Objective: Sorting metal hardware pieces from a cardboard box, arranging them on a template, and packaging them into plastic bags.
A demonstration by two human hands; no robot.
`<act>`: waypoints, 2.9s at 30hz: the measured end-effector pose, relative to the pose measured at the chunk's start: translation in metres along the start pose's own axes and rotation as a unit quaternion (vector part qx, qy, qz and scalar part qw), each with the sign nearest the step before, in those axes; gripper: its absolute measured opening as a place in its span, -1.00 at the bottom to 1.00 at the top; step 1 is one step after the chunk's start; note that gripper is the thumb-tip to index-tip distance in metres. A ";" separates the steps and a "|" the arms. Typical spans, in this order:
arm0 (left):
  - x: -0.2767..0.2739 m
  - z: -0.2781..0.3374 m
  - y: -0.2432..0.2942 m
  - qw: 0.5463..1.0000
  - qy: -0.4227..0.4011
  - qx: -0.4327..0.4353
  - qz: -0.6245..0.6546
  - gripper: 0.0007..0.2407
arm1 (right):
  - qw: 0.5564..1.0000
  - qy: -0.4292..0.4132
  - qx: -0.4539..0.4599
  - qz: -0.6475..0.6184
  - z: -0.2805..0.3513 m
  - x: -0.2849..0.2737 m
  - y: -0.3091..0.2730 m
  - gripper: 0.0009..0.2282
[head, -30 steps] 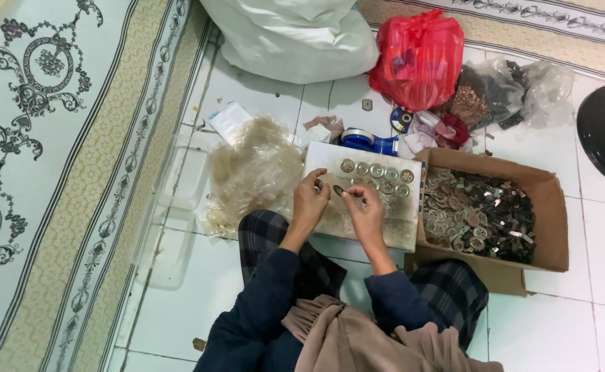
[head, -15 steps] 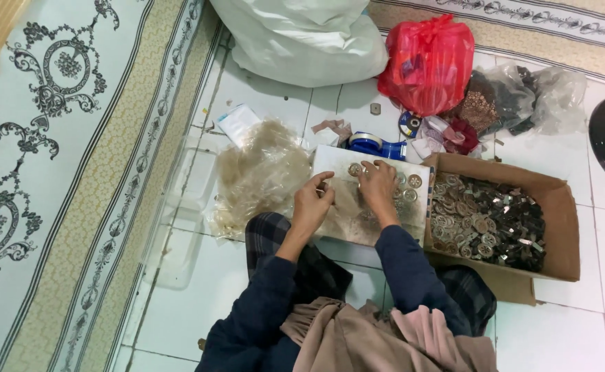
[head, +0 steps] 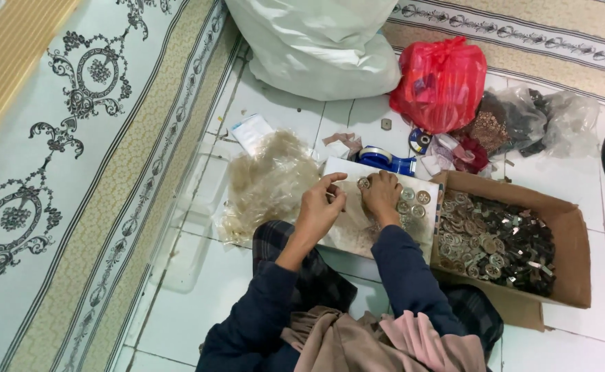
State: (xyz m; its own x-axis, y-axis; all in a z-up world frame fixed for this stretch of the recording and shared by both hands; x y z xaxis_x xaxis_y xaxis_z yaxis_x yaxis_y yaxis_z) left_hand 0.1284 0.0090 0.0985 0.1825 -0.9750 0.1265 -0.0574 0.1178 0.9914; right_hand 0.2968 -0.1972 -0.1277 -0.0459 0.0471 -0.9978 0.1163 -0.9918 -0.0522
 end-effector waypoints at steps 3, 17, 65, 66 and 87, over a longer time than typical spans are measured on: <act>-0.005 -0.004 -0.043 0.999 0.005 -0.028 -0.029 -0.67 | 1.000 -0.007 0.014 0.004 -0.002 -0.018 -0.004 -0.69; -0.005 -0.013 -0.042 0.999 0.026 -0.029 -0.025 -0.68 | 0.803 0.136 0.031 -0.579 0.146 -0.201 -0.034 -0.86; 0.039 0.031 0.054 0.964 -0.118 0.080 -0.223 -0.72 | 0.996 -0.043 0.076 0.025 0.081 -0.055 0.010 -0.70; 0.036 0.025 0.035 0.958 -0.114 0.074 -0.252 -0.72 | 0.996 -0.041 0.074 -0.011 0.086 -0.066 0.005 -0.70; 0.040 0.012 0.021 0.972 -0.098 0.058 -0.208 -0.70 | 0.833 0.180 -0.044 -0.521 0.180 -0.234 -0.030 -0.84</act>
State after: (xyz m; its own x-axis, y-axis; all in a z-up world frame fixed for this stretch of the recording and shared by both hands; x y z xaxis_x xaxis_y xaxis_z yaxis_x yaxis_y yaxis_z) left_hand 0.1231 -0.0296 0.1236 0.0234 -0.9524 -0.3039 -0.1309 -0.3043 0.9435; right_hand 0.1258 -0.1992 0.1146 0.1307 0.9259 -0.3545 0.2730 -0.3774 -0.8849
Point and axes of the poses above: each hand's wrist, its own z-axis away from the middle knuckle, its own x-axis out of the palm, y = z × x, the point moved 9 cm from there along -z, towards the middle knuckle, and after that the axes turned 9 degrees about z, right-handed, at the moved point
